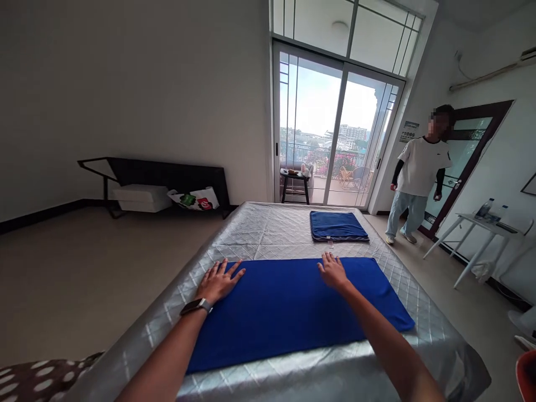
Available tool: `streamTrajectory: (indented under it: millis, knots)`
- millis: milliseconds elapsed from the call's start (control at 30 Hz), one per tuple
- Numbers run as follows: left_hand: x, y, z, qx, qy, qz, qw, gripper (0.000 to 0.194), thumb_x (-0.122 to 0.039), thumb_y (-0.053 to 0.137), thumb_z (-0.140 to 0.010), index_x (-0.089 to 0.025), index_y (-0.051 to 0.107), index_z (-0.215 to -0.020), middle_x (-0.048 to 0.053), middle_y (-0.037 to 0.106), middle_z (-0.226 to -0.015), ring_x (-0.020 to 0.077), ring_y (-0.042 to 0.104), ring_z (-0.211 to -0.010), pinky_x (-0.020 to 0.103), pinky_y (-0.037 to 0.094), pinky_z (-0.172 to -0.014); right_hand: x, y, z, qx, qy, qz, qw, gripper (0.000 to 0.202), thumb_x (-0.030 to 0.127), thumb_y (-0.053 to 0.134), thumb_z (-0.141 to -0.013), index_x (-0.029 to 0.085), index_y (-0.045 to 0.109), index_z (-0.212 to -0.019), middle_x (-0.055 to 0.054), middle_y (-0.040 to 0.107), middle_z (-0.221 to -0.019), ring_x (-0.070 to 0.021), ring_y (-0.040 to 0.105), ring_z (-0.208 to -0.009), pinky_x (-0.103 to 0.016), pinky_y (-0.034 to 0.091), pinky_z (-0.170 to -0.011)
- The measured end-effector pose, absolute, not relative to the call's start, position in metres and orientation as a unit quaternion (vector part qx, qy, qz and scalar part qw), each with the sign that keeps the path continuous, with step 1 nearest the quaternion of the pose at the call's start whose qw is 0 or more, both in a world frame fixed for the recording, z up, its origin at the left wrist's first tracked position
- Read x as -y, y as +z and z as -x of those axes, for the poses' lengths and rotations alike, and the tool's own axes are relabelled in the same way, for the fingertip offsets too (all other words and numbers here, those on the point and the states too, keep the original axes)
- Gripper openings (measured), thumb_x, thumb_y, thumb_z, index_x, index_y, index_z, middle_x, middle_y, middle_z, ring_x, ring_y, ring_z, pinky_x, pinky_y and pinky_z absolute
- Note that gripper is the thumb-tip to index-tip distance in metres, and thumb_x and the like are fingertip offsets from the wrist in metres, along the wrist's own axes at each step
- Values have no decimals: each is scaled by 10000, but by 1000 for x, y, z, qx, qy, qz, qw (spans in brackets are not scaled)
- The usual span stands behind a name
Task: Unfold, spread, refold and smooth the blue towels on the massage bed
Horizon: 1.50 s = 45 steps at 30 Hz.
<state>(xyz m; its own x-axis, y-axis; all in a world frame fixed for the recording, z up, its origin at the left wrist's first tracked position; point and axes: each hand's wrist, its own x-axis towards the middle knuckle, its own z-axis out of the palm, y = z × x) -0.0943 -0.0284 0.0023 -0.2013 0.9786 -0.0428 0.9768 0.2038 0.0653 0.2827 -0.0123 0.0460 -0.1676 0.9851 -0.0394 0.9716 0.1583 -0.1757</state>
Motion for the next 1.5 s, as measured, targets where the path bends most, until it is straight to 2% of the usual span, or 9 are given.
streamTrajectory:
  millis: [133,233,433,667,933,1067,1200,1367,1500]
  knots:
    - [32,9,92,-777,1,-628,44,675,-644,227,-962,-349,196,-1569,89,193,-1669,293,197,-1529,489,154,-1212,28,24,-195,832,135,533,76,662,513,229,-1029,168,241,-1594,-74,233,-1646,-192,151,-1536,-406,81,-1243]
    - [32,9,92,-780,-8,-625,33,662,-628,231,-968,-349,200,-1567,96,208,-1665,298,218,-1523,491,160,-1208,30,16,-183,842,150,513,73,684,544,232,-1021,173,232,-1595,-65,204,-1654,-190,110,-1542,-419,55,-1246]
    - [29,-2,96,-773,7,-634,8,655,-622,245,-969,-347,232,-1563,106,253,-1652,317,246,-1513,490,178,-1199,15,26,-282,779,123,615,24,673,536,190,-1025,194,192,-1606,-27,197,-1656,-153,63,-1544,-382,11,-1242]
    - [21,-13,103,-771,27,-636,15,669,-618,286,-955,-328,274,-1558,98,258,-1653,328,238,-1513,481,184,-1195,9,36,-434,643,64,763,-15,648,440,176,-1030,142,181,-1605,-57,157,-1669,-173,122,-1540,-364,92,-1238]
    - [18,-17,105,-772,53,-633,16,688,-640,284,-942,-332,289,-1556,94,292,-1641,343,281,-1494,503,206,-1181,12,37,-449,622,51,781,-23,638,421,177,-1032,139,184,-1604,-87,191,-1661,-195,170,-1532,-390,118,-1233]
    - [19,-14,103,-773,30,-633,7,677,-624,271,-953,-326,267,-1561,102,297,-1639,325,271,-1501,485,196,-1188,11,52,-434,613,32,789,-30,597,338,221,-1026,114,289,-1575,-127,278,-1633,-232,202,-1525,-447,93,-1234]
    - [19,-15,103,-772,35,-635,0,670,-618,276,-954,-328,279,-1558,107,315,-1631,336,296,-1490,498,221,-1179,11,59,-381,645,10,764,-1,581,228,242,-1001,100,328,-1561,-136,292,-1623,-229,206,-1523,-422,89,-1235]
    - [20,-14,103,-770,38,-636,2,671,-627,280,-953,-333,283,-1556,96,303,-1637,331,279,-1498,492,230,-1178,21,43,-262,775,49,624,82,600,395,297,-1021,119,354,-1552,-120,311,-1611,-220,202,-1524,-407,138,-1235]
    - [23,-11,103,-767,25,-642,-5,649,-607,297,-960,-346,281,-1554,78,301,-1639,304,272,-1504,471,225,-1183,31,26,-192,828,111,540,102,632,476,277,-1030,151,309,-1570,-89,268,-1629,-205,172,-1531,-419,131,-1240]
